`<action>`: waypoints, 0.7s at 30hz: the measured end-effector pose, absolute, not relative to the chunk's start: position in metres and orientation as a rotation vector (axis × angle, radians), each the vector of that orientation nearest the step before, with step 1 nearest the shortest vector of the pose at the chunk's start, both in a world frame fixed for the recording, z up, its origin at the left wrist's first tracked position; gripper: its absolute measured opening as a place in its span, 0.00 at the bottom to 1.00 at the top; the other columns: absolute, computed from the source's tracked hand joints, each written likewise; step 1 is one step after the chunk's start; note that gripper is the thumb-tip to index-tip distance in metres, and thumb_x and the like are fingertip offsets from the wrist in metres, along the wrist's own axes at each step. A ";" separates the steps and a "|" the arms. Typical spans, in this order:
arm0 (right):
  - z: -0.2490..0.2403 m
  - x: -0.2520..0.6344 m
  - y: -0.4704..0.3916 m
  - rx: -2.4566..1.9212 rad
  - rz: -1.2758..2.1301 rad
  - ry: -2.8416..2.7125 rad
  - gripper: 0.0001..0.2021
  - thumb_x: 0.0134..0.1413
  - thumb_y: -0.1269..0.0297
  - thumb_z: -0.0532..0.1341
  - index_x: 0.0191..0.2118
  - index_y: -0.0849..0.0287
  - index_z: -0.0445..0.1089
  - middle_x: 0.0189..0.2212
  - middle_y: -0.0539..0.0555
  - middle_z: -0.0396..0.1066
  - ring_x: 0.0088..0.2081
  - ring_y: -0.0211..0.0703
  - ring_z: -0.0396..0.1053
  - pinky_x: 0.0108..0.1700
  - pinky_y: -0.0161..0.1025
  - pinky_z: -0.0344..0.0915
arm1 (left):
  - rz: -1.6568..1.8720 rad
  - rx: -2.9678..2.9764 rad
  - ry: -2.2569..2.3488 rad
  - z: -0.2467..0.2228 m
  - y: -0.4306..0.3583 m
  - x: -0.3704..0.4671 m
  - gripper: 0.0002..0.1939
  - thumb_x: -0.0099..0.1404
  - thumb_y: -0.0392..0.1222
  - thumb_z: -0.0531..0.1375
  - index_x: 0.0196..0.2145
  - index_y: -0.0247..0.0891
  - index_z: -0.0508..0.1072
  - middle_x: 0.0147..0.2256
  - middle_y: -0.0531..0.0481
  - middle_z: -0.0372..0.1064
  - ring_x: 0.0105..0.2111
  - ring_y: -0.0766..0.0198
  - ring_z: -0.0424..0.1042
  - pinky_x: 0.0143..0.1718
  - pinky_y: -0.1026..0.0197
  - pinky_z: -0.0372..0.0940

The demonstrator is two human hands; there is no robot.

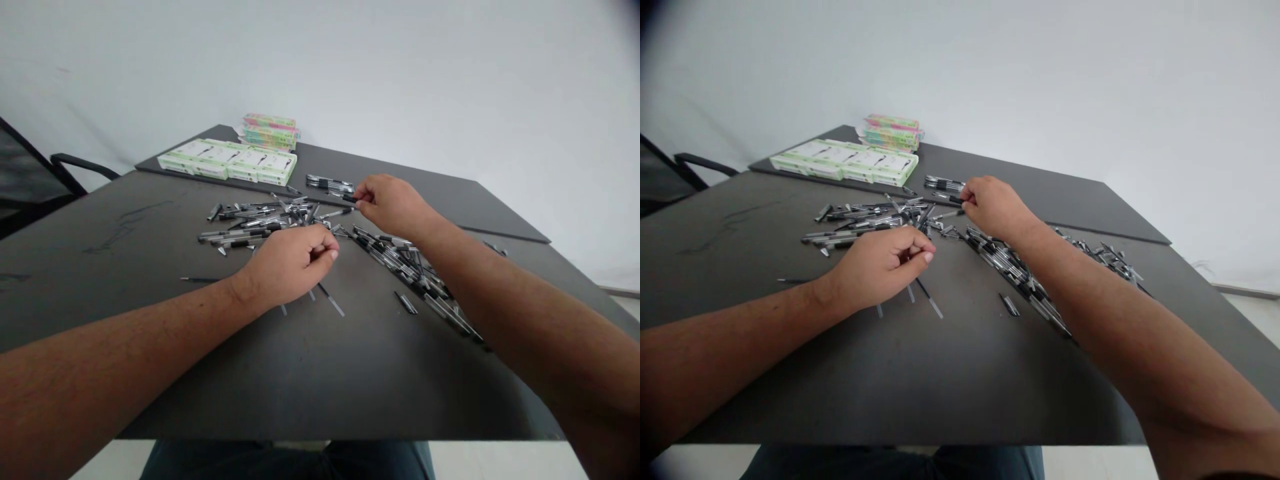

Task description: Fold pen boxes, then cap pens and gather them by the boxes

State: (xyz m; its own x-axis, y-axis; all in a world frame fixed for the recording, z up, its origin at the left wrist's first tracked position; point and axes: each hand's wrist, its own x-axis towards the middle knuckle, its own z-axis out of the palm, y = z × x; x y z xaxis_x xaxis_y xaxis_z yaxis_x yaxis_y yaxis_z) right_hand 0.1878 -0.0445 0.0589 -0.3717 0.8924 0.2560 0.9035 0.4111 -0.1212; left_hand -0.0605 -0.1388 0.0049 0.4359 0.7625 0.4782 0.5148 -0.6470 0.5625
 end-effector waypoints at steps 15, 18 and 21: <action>0.009 0.131 0.085 -1.789 -0.123 -2.476 0.17 0.71 0.70 0.66 0.59 0.59 0.87 0.60 0.66 0.86 0.61 0.56 0.78 0.61 0.42 0.68 | 1.042 2.383 1.026 0.001 -0.141 -0.060 0.06 0.73 0.33 0.63 0.39 0.42 0.80 0.31 0.53 0.81 0.32 0.59 0.79 0.36 0.56 0.67; 0.007 0.133 0.088 -1.802 -0.147 -2.430 0.16 0.72 0.69 0.66 0.60 0.62 0.86 0.62 0.69 0.84 0.61 0.57 0.76 0.64 0.44 0.68 | 1.045 2.388 1.019 0.001 -0.140 -0.060 0.06 0.73 0.33 0.63 0.39 0.42 0.79 0.31 0.53 0.81 0.32 0.59 0.79 0.36 0.56 0.67; 0.007 0.135 0.086 -1.805 -0.156 -2.387 0.15 0.73 0.68 0.66 0.59 0.64 0.84 0.63 0.71 0.81 0.60 0.58 0.74 0.66 0.47 0.68 | 1.049 2.395 1.027 0.000 -0.140 -0.061 0.06 0.73 0.34 0.63 0.39 0.42 0.79 0.31 0.52 0.81 0.32 0.59 0.79 0.36 0.56 0.67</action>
